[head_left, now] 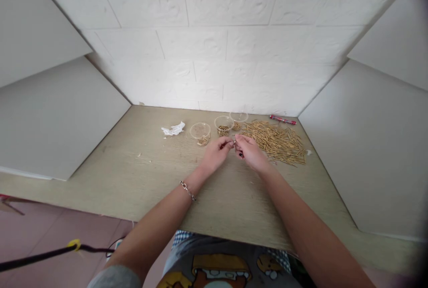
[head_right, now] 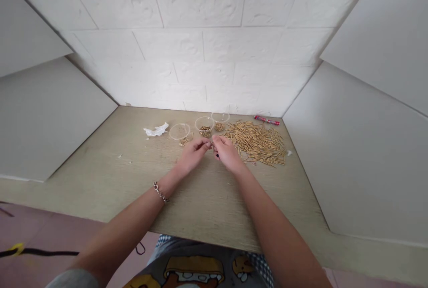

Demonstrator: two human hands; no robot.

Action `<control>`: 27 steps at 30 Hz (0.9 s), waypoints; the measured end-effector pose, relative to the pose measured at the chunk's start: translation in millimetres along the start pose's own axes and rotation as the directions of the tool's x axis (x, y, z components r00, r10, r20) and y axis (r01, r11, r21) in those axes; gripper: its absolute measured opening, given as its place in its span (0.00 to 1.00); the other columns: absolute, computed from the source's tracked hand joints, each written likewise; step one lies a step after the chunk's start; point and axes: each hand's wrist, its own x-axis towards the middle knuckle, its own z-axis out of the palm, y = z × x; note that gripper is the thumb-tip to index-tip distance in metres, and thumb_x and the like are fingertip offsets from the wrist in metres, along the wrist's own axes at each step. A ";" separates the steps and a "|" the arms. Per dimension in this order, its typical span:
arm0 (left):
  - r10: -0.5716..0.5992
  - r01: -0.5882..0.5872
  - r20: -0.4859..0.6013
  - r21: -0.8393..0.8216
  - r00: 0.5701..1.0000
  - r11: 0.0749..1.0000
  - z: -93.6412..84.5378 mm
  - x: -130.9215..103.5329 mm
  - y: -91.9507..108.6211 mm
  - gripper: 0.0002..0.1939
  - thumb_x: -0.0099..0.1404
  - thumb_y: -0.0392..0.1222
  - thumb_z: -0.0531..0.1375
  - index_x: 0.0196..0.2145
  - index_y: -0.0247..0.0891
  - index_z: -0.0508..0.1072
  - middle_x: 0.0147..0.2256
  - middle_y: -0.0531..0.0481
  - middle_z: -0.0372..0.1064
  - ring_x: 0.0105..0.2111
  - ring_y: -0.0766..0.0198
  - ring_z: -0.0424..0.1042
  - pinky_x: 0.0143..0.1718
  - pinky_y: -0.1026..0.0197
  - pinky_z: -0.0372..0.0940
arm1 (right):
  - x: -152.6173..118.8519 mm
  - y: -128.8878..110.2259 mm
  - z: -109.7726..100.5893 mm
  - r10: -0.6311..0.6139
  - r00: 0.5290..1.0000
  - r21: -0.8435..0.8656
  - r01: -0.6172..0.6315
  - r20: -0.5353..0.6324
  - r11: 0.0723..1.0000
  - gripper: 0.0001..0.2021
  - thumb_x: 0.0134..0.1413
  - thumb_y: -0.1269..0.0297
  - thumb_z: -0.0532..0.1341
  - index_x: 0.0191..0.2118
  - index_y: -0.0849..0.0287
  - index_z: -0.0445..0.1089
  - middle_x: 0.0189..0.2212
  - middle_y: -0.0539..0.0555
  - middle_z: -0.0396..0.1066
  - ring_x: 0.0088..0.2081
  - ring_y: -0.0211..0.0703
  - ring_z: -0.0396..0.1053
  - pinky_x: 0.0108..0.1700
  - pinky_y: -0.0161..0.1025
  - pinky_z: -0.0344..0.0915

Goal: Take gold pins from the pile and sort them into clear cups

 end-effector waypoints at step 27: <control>0.320 -0.302 0.040 0.456 0.947 0.837 -6.5 0.7 -8.5 0.09 0.62 0.34 0.51 0.30 0.34 0.71 0.29 0.47 0.70 0.30 0.65 0.67 0.34 0.63 0.62 | -3.5 -3.5 1.6 -0.118 0.989 -0.500 0.059 -0.088 0.864 0.17 0.52 0.51 0.48 0.19 0.56 0.53 0.14 0.45 0.52 0.20 0.36 0.53 0.25 0.36 0.50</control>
